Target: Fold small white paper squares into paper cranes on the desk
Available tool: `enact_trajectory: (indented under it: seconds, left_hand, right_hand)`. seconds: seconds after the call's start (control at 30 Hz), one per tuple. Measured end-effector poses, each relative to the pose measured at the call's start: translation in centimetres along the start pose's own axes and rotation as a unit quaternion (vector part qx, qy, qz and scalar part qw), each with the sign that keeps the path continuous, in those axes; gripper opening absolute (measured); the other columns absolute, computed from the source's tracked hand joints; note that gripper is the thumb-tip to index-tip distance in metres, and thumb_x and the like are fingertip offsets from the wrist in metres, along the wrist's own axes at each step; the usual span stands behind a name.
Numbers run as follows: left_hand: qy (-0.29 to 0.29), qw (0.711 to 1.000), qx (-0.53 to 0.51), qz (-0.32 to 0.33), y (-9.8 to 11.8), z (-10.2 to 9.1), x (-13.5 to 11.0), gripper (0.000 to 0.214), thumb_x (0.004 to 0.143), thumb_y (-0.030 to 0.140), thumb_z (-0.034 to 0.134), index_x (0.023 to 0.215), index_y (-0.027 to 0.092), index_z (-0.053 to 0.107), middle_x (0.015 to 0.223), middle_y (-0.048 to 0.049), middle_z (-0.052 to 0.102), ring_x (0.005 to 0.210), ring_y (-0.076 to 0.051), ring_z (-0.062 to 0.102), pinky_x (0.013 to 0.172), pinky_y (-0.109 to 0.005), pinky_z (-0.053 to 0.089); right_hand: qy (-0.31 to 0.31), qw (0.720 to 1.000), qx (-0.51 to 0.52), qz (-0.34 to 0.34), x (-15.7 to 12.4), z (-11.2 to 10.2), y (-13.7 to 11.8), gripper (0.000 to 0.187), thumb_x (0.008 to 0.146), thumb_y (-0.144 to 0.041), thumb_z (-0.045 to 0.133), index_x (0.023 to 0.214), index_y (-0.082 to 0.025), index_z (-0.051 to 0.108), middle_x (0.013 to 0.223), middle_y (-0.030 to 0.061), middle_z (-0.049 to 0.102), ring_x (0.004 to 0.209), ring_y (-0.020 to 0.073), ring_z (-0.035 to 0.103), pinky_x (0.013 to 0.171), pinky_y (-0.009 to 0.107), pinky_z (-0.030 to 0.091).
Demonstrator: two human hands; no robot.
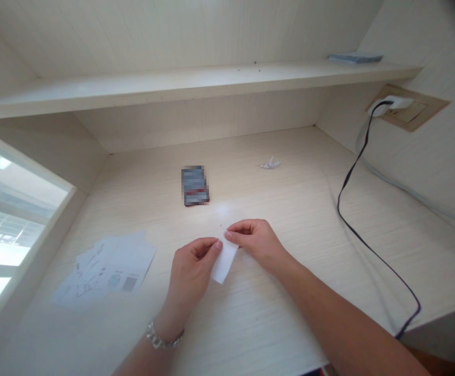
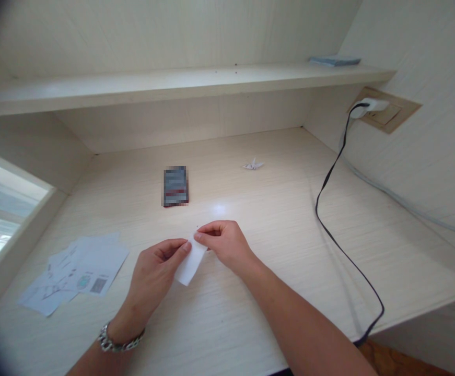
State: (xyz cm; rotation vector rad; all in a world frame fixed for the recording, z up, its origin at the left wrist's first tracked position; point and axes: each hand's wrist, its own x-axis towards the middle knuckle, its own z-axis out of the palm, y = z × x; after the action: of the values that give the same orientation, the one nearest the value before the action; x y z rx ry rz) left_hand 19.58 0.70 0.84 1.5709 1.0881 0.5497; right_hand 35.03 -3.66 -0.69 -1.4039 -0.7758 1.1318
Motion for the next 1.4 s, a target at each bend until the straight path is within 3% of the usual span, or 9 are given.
enact_trajectory:
  seconds: [0.37,0.9,1.4]
  left_hand:
    - [0.004,1.000,0.003,-0.019,0.02,0.04,0.20,0.030,0.073,0.040,0.058,0.086,0.016,0.070,0.075,-0.0056,0.071,0.061,-0.016,0.062,0.048,-0.022,0.043]
    - [-0.007,1.000,-0.005,-0.021,0.11,0.12,0.05,0.031,0.074,0.041,0.057,0.087,0.015,0.069,0.080,-0.0058,0.071,0.064,-0.016,0.062,0.052,-0.022,0.044]
    - [0.040,0.999,0.020,-0.007,-0.24,0.29,0.11,0.028,0.074,0.041,0.058,0.084,0.017,0.067,0.074,-0.0036,0.070,0.063,-0.015,0.060,0.054,-0.022,0.044]
  right_hand:
    - [-0.001,0.998,0.059,0.031,-0.03,0.70,0.04,0.020,0.060,-0.030,0.071,0.073,-0.015,0.067,0.067,0.0022,0.065,0.058,0.0117,0.056,0.057,0.026,0.044]
    - [0.009,0.999,0.045,0.025,-0.08,0.48,0.03,0.021,0.060,-0.029,0.072,0.075,-0.015,0.069,0.069,0.0037,0.067,0.060,0.0126,0.058,0.058,0.027,0.045]
    - [0.014,0.997,0.077,0.020,-0.05,0.91,0.29,0.022,0.061,-0.028,0.072,0.077,-0.015,0.066,0.069,0.0024,0.066,0.061,0.0128,0.059,0.059,0.027,0.047]
